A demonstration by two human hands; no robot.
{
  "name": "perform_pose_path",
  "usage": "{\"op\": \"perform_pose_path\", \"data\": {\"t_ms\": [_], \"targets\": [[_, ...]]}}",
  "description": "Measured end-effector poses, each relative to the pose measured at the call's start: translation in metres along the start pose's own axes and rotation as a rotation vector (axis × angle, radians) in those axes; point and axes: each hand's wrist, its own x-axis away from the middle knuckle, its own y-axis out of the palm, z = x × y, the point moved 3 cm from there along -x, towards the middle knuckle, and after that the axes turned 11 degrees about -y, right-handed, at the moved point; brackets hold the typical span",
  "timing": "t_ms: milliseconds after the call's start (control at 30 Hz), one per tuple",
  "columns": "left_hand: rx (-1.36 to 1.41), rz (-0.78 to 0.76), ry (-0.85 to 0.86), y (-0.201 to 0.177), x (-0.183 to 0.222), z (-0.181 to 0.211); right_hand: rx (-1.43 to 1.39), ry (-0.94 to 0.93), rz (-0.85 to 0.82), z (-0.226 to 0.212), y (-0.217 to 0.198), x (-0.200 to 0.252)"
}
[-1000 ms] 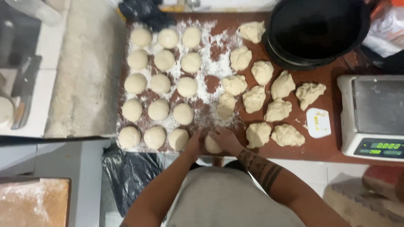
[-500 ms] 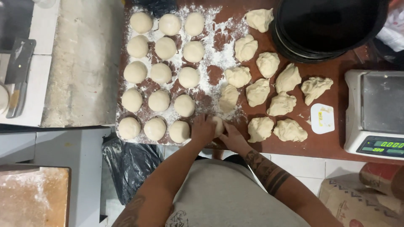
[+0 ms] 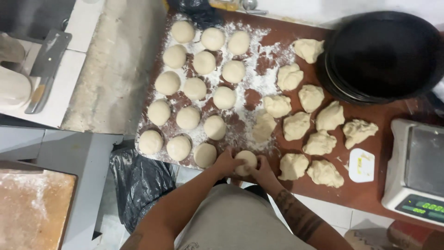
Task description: Shaping pre-portioned dough pieces into smooth balls on a floured surface
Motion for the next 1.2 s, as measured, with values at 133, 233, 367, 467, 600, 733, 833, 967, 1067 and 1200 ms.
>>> {"op": "perform_pose_path", "data": {"t_ms": [133,233,367,467,600,733,833,967,1067,1200], "targets": [[0.216,-0.127,-0.047,-0.026,0.062,0.059,-0.471,0.235,0.133,-0.062,-0.005,-0.003],[0.257,-0.033,0.015,-0.063,0.073,0.056,-0.564,0.148,0.315,-0.068,-0.026,-0.053],[0.112,0.302,0.164,-0.115,0.071,0.005,0.513,-0.298,0.184,-0.068,-0.07,-0.154],[0.31,0.521,-0.018,-0.145,0.089,-0.062,-0.148,0.249,0.612,-0.122,-0.104,-0.243],[0.388,0.572,-0.259,-0.165,0.13,-0.115,-0.612,0.079,0.717,-0.195,-0.12,-0.287],[0.296,0.698,-0.433,-0.167,0.132,-0.188,-0.291,0.282,0.58,-0.166,-0.125,-0.35],[0.297,0.695,-0.481,-0.156,0.118,-0.224,-0.05,0.232,0.592,-0.131,-0.136,-0.377],[0.203,0.709,-0.372,-0.142,0.108,-0.219,0.01,0.083,0.607,-0.155,-0.154,-0.363],[0.196,0.586,-0.378,-0.152,0.106,-0.176,0.189,0.026,0.562,-0.148,-0.167,-0.364],[0.074,0.632,-0.294,-0.157,0.1,-0.194,0.226,0.111,0.833,-0.136,-0.163,-0.31]]}}
